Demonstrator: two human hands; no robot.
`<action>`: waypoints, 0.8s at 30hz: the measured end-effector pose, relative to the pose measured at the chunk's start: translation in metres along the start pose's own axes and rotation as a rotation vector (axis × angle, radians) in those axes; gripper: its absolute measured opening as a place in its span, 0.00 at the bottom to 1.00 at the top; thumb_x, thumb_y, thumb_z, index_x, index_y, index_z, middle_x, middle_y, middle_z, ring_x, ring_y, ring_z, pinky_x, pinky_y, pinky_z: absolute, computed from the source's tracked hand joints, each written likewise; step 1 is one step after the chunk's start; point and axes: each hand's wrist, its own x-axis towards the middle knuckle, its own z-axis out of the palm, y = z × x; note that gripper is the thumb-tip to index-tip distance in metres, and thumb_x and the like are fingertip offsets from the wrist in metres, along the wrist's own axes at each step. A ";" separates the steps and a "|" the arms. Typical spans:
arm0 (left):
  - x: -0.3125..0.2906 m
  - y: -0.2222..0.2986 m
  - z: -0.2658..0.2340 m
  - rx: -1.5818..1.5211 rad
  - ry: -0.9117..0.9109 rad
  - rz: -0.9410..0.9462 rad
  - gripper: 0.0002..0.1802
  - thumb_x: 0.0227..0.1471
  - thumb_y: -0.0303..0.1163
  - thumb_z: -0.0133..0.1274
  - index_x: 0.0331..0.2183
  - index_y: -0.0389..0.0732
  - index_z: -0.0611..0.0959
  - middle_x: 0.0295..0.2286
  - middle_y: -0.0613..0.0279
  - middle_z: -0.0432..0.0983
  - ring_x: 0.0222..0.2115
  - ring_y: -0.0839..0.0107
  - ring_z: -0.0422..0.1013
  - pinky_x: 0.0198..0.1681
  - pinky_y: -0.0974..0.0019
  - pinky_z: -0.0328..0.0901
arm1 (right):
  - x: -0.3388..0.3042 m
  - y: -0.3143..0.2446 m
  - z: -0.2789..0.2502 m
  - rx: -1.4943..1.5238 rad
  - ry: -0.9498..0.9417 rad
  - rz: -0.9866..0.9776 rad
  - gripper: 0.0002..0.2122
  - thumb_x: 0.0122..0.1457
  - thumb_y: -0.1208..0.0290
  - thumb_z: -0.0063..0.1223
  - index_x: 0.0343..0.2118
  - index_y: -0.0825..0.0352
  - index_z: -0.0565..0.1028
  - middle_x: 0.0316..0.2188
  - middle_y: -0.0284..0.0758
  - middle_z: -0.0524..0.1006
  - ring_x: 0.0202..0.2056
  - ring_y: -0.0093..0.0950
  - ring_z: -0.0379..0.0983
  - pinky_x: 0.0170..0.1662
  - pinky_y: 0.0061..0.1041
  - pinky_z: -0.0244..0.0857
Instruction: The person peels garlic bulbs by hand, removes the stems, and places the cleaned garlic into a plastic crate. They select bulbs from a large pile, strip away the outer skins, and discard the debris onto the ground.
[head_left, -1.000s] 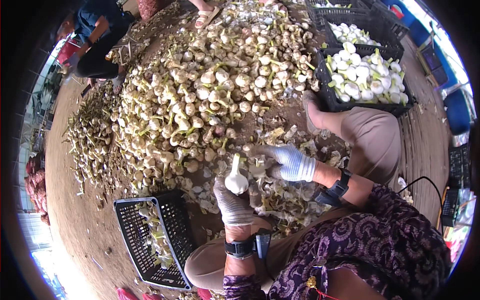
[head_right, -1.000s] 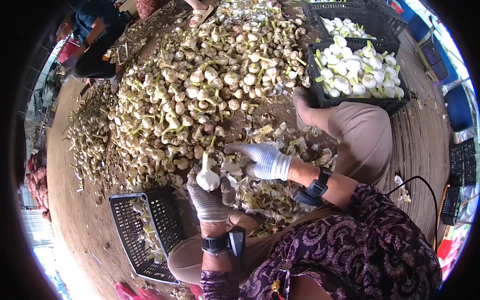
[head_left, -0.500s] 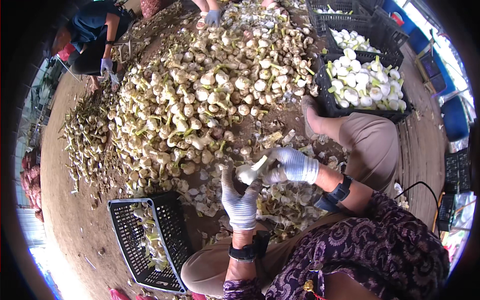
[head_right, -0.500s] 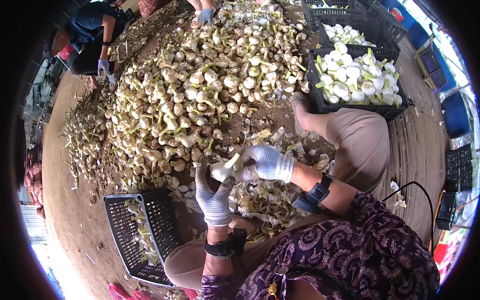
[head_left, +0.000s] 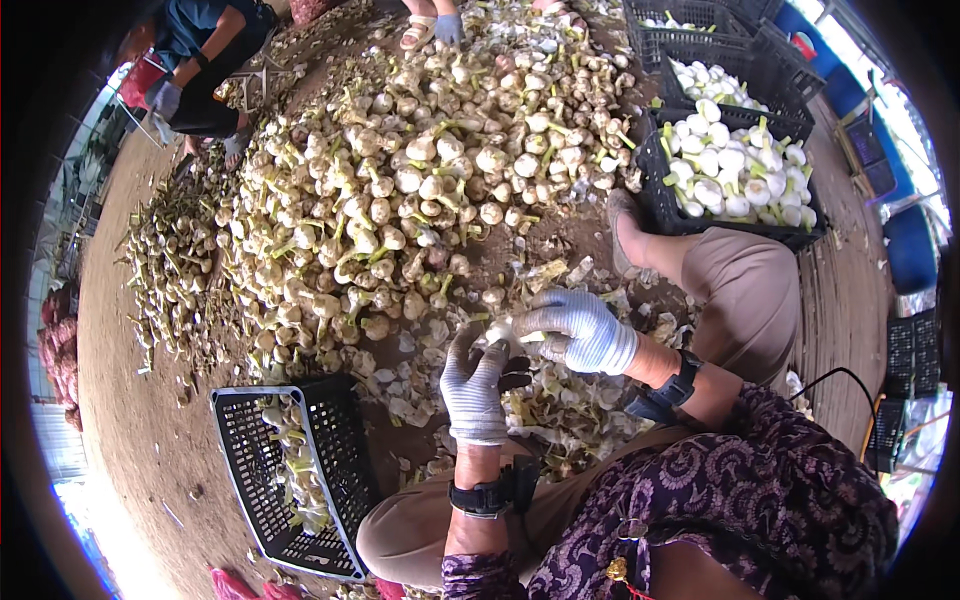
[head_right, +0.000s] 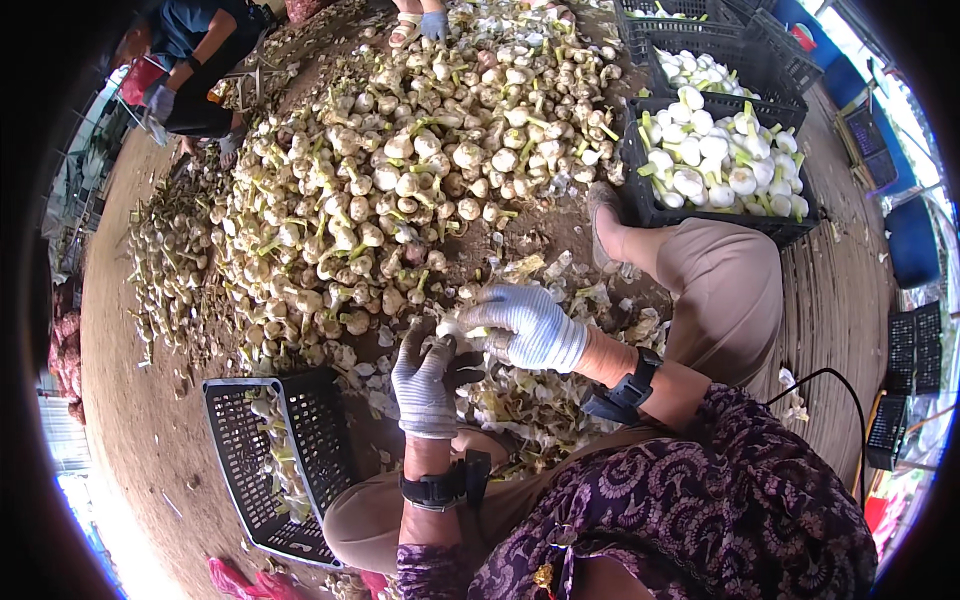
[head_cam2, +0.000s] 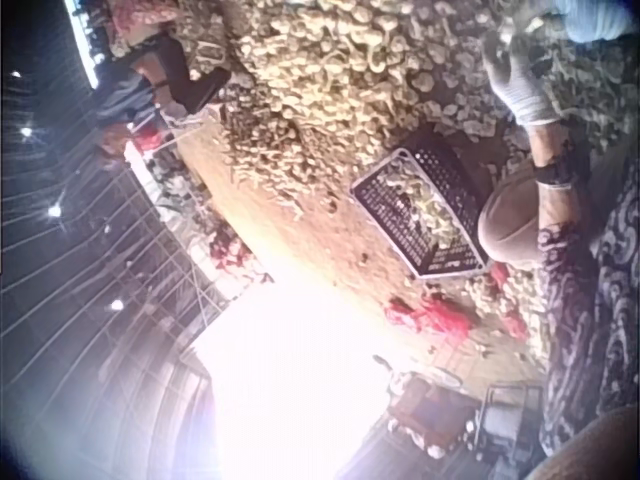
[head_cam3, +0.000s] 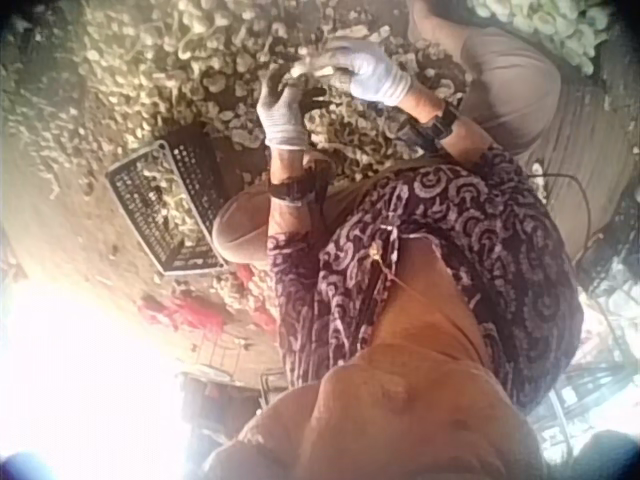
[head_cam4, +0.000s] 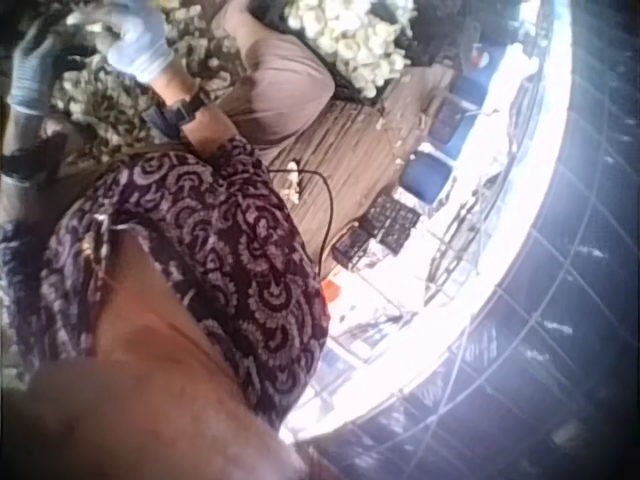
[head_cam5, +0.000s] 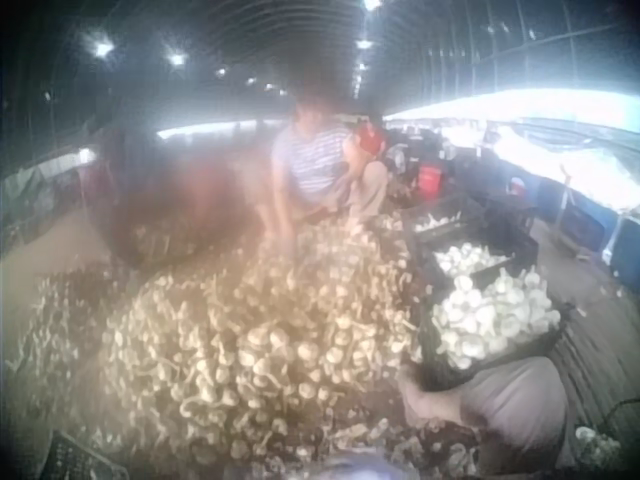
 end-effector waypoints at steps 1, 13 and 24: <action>0.001 -0.001 -0.001 0.014 0.012 -0.004 0.23 0.48 0.24 0.47 0.48 0.31 0.66 0.29 0.52 0.74 0.23 0.61 0.75 0.25 0.63 0.73 | 0.000 0.001 0.003 0.058 0.001 -0.020 0.15 0.44 0.77 0.60 0.37 0.60 0.77 0.32 0.36 0.75 0.34 0.34 0.73 0.36 0.27 0.68; -0.001 -0.009 -0.004 -0.035 -0.106 0.116 0.35 0.40 0.14 0.51 0.53 0.34 0.63 0.45 0.59 0.65 0.41 0.67 0.68 0.43 0.66 0.67 | -0.007 0.023 0.011 0.995 0.125 0.586 0.12 0.48 0.77 0.59 0.38 0.67 0.76 0.31 0.31 0.77 0.31 0.18 0.72 0.36 0.16 0.66; 0.003 -0.008 0.005 -0.055 -0.027 0.188 0.24 0.38 0.16 0.54 0.43 0.33 0.70 0.35 0.58 0.71 0.34 0.69 0.70 0.37 0.66 0.70 | 0.004 0.039 0.007 0.189 -0.329 0.483 0.12 0.50 0.67 0.57 0.37 0.65 0.74 0.26 0.32 0.76 0.28 0.24 0.73 0.33 0.25 0.68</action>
